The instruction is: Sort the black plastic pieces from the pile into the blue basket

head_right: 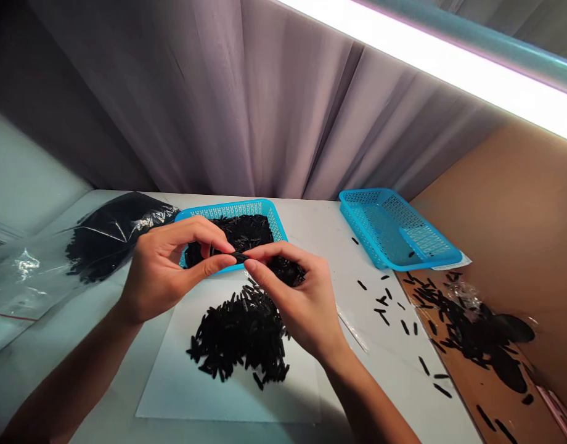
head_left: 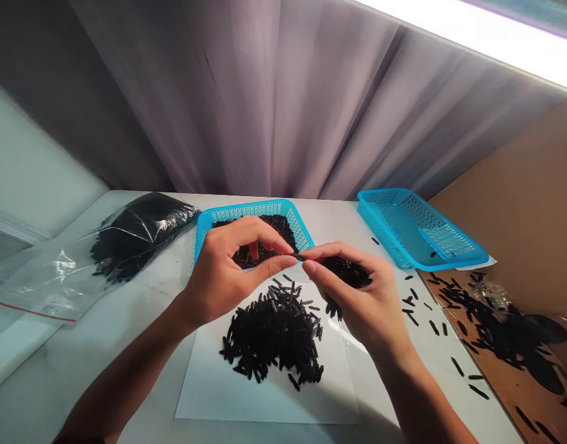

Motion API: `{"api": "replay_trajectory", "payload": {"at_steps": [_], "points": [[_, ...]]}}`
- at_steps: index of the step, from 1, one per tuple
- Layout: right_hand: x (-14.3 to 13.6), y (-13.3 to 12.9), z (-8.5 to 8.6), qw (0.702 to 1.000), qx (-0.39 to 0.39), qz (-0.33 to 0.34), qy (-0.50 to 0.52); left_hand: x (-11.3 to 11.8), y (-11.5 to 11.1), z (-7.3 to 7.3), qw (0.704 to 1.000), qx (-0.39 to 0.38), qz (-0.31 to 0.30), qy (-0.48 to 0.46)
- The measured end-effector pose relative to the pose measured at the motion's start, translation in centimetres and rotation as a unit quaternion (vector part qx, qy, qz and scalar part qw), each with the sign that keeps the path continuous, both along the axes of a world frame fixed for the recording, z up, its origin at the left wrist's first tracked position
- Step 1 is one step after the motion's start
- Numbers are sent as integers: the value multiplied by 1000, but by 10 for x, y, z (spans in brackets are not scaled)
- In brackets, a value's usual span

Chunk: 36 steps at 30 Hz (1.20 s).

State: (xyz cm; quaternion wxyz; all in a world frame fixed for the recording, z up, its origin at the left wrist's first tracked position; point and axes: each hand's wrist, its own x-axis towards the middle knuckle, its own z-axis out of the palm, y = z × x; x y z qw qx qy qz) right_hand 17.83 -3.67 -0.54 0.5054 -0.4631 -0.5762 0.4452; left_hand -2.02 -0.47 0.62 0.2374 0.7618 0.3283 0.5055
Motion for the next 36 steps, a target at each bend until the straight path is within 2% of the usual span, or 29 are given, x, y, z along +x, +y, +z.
{"api": "replay_trajectory", "payload": {"at_steps": [6,17,24,28,36], "points": [[-1,-4,4,999,32,-19,-1,-2,-1,1,998,68,-4,16],[-3,-7,10,998,49,-33,5,-2,-3,3,998,61,8,27],[-1,-4,6,999,38,-20,8,-2,-2,2,996,81,9,31],[0,-2,4,1000,25,-3,14,-2,-4,2,998,56,-11,33],[0,-1,4,999,-19,15,47,-1,-9,7,997,-66,-41,20]]}}
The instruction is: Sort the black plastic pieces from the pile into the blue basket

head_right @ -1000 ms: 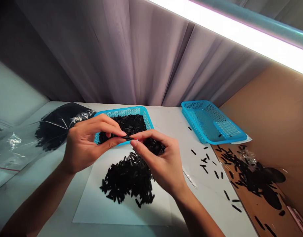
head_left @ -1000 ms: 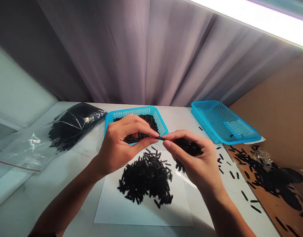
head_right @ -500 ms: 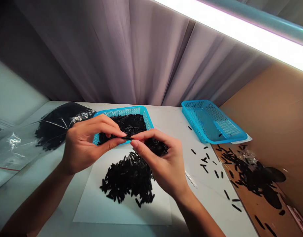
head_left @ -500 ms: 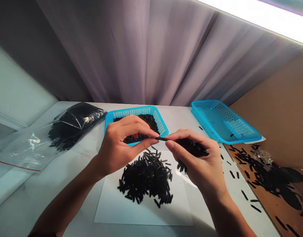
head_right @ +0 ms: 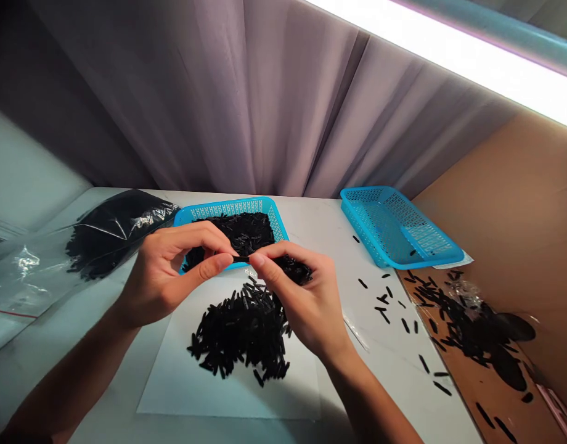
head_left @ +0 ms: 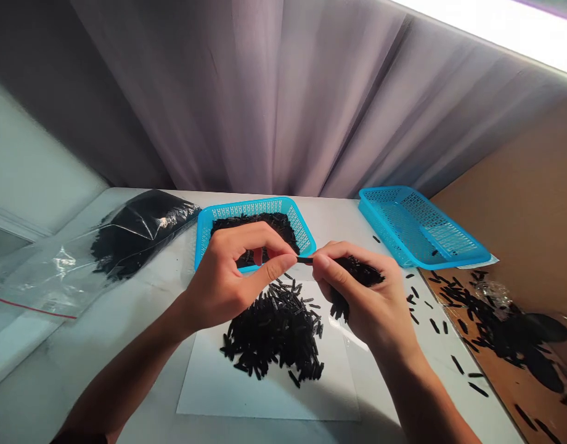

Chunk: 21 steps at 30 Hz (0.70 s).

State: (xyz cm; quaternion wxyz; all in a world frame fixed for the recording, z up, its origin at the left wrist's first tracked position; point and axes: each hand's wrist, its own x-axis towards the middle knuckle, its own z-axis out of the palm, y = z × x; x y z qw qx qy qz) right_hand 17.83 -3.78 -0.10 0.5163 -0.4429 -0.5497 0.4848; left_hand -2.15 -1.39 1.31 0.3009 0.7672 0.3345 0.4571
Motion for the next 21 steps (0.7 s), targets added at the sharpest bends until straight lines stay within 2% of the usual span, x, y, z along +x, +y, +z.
{"api": "replay_trajectory", "payload": {"at_steps": [4,5,7,9,10,12,14,16,18,21], "points": [[0,2,-5,1000,-3,2,23,1,3,-2,1000,-17,3,-1],[0,3,-7,999,-2,0,34,1,7,-5,999,-7,31,5],[0,8,-12,997,-18,-3,68,-1,16,-12,990,37,134,19],[-1,14,-16,991,-64,10,117,-4,25,-19,967,83,240,31],[-2,17,-17,985,-95,24,143,-4,28,-21,961,88,260,34],[-4,22,-20,970,-150,53,182,-3,26,-21,972,74,220,36],[-7,24,-21,961,-182,78,194,2,18,-19,990,68,117,47],[-10,23,-23,960,-190,98,182,10,7,-18,993,93,33,68],[-11,21,-26,967,-180,110,145,18,0,-20,989,125,12,81],[-11,19,-29,980,-147,106,84,24,-2,-27,986,144,27,81]]}}
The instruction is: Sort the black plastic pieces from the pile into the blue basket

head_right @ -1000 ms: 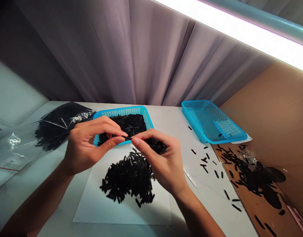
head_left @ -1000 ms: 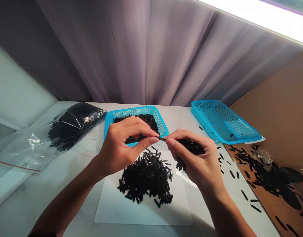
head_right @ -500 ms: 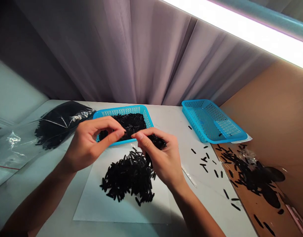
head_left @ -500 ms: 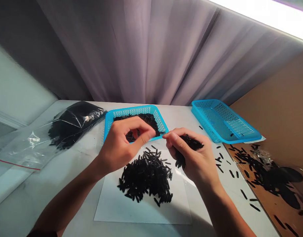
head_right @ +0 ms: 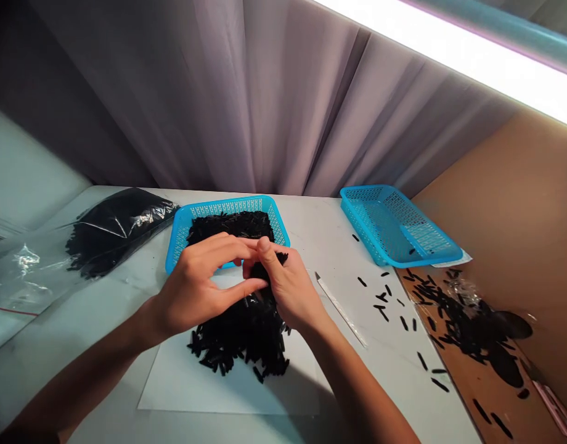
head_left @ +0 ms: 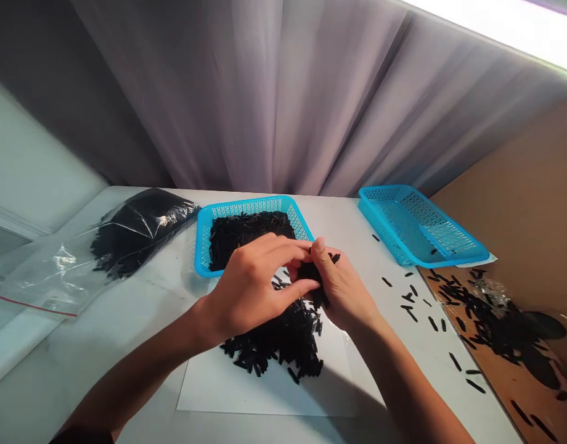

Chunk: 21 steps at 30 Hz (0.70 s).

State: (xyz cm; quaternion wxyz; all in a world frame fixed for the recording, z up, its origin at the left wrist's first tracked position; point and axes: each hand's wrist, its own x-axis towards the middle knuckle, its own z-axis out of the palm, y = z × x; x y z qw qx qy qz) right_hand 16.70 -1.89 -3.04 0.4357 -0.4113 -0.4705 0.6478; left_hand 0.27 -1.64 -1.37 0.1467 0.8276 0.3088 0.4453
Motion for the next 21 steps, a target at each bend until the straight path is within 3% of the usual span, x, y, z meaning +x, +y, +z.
{"api": "replay_trajectory", "payload": {"at_steps": [5,12,21], "points": [[-2,2,-2,999,-1,-19,34,-1,5,-1,999,16,20,-39],[2,1,6,997,28,-48,45,-12,10,12,989,-72,88,-97],[5,-5,9,993,69,-89,32,-16,11,16,981,-137,63,-119]]}}
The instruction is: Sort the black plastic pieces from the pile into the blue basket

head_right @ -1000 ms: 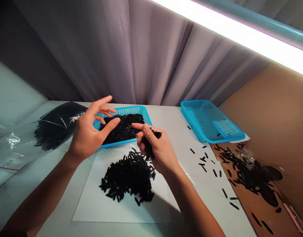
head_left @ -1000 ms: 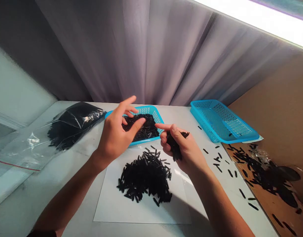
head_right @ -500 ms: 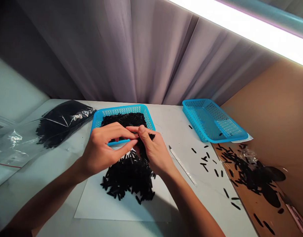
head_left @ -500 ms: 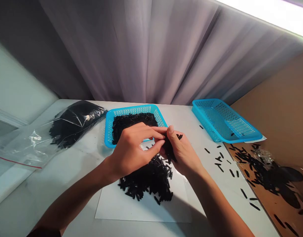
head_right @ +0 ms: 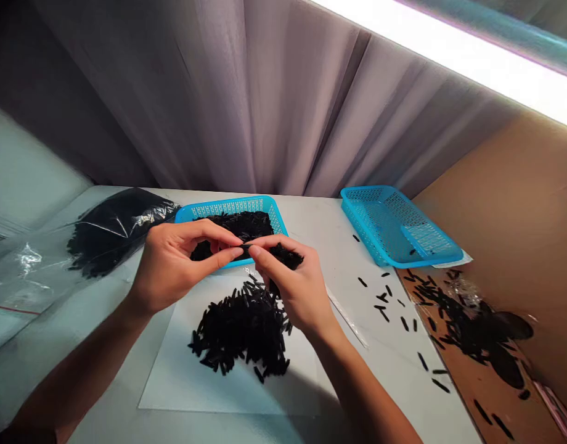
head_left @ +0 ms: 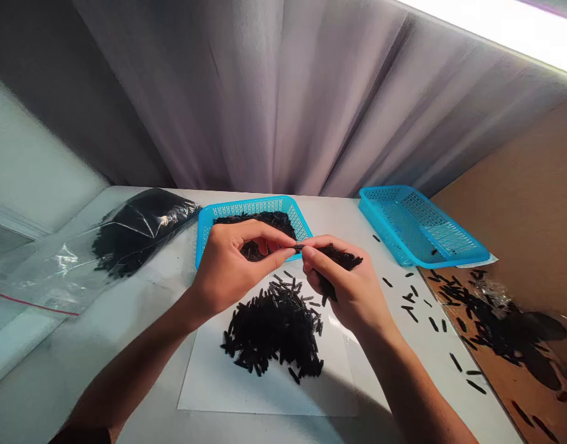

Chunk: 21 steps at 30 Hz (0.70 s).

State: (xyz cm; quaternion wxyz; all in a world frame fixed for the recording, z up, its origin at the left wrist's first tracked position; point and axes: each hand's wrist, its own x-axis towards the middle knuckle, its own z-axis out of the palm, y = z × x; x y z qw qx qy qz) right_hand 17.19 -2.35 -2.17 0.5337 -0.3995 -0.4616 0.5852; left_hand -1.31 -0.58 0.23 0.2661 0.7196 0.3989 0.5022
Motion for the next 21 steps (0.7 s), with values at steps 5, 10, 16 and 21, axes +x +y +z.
{"api": "replay_trajectory", "payload": {"at_steps": [5,10,16,21], "points": [[0,-3,0,1000,7,-9,-21,1,-3,3,1000,-17,4,-13],[1,-3,3,1000,5,-7,-7,-3,2,-2,999,15,26,16],[-2,3,-1,995,-60,55,51,-7,11,-7,966,181,127,135],[-6,2,-4,989,-74,120,42,3,-2,-7,980,149,-71,111]]}}
